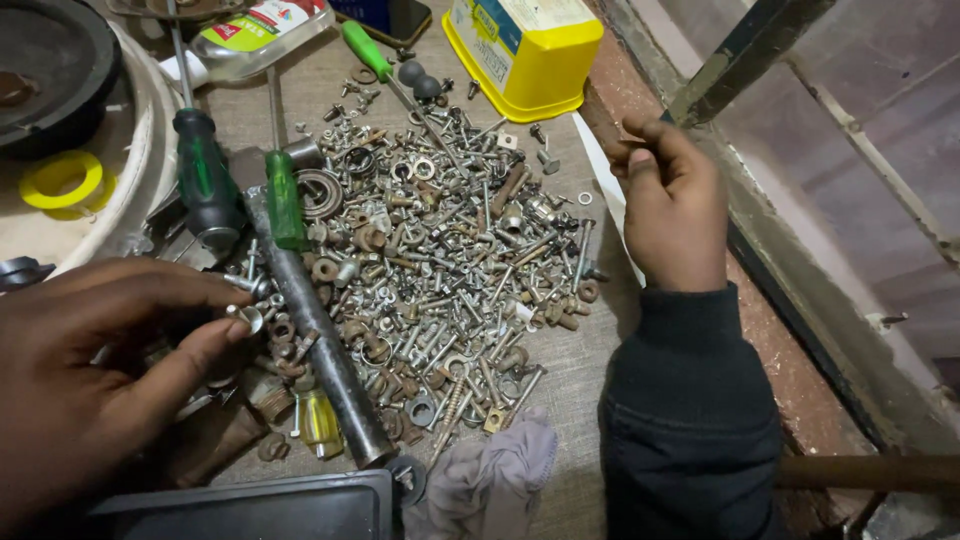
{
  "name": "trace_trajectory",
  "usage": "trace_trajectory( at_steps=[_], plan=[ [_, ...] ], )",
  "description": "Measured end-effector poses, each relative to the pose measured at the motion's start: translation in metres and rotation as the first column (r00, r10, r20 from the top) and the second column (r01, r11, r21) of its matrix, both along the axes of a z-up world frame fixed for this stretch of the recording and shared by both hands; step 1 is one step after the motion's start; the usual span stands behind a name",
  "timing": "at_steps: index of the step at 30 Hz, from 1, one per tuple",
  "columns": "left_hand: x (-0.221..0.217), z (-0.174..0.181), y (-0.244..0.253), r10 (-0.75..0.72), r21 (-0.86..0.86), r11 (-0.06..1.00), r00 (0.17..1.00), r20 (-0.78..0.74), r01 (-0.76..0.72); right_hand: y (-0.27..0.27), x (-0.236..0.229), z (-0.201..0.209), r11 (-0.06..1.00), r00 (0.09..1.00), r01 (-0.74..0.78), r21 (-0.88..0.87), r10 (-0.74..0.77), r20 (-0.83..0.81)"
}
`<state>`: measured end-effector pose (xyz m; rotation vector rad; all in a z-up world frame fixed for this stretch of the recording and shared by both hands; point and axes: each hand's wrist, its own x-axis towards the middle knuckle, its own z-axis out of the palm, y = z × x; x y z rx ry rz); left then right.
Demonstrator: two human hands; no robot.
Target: The person sorts through a large pile of mixed metal fasteners on a table, picking up individual items like bolts, nuts, and washers. They examine the items in their hands and place selected pieces into a black tray positioned in front of them.
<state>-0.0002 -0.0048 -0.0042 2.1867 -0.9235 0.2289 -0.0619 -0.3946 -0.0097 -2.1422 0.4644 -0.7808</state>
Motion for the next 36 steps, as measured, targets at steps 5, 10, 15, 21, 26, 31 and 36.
trace_trajectory(
  at_steps=[5, 10, 15, 21, 26, 31, 36],
  plan=[
    [0.001, 0.001, 0.000, -0.038, -0.001, 0.999, 0.999, 0.023, 0.038, 0.044, -0.008, 0.023, 0.993, 0.987, -0.114, -0.011, 0.112, -0.118],
    [0.006, -0.010, 0.004, -0.067, -0.017, 0.998, 0.998, 0.008, 0.067, 0.099, -0.022, 0.012, 0.868, 0.770, -0.430, -0.248, 0.209, -0.603],
    [0.014, -0.033, 0.013, -0.021, -0.033, 0.999, 1.000, -0.020, 0.020, 0.126, -0.038, -0.009, 0.724, 0.802, -0.505, -0.470, 0.193, -0.565],
    [0.005, -0.042, 0.012, -0.223, 0.033, 0.971, 0.845, 0.487, 0.237, 0.142, -0.049, -0.018, 0.712, 0.860, -0.490, -0.502, 0.304, -0.409],
    [0.006, -0.041, 0.014, -0.246, 0.070, 0.968, 0.851, 0.465, 0.241, 0.159, -0.056, -0.014, 0.667, 0.815, -0.579, -0.468, 0.480, -0.325],
    [0.009, -0.033, 0.011, -0.253, 0.079, 0.967, 0.885, 0.390, 0.242, 0.164, -0.056, -0.012, 0.671, 0.821, -0.571, -0.473, 0.460, -0.337],
    [0.001, -0.025, 0.001, -0.082, -0.076, 0.993, 0.992, 0.097, 0.089, 0.161, -0.057, -0.014, 0.627, 0.760, -0.638, -0.447, 0.606, -0.235]
  ],
)
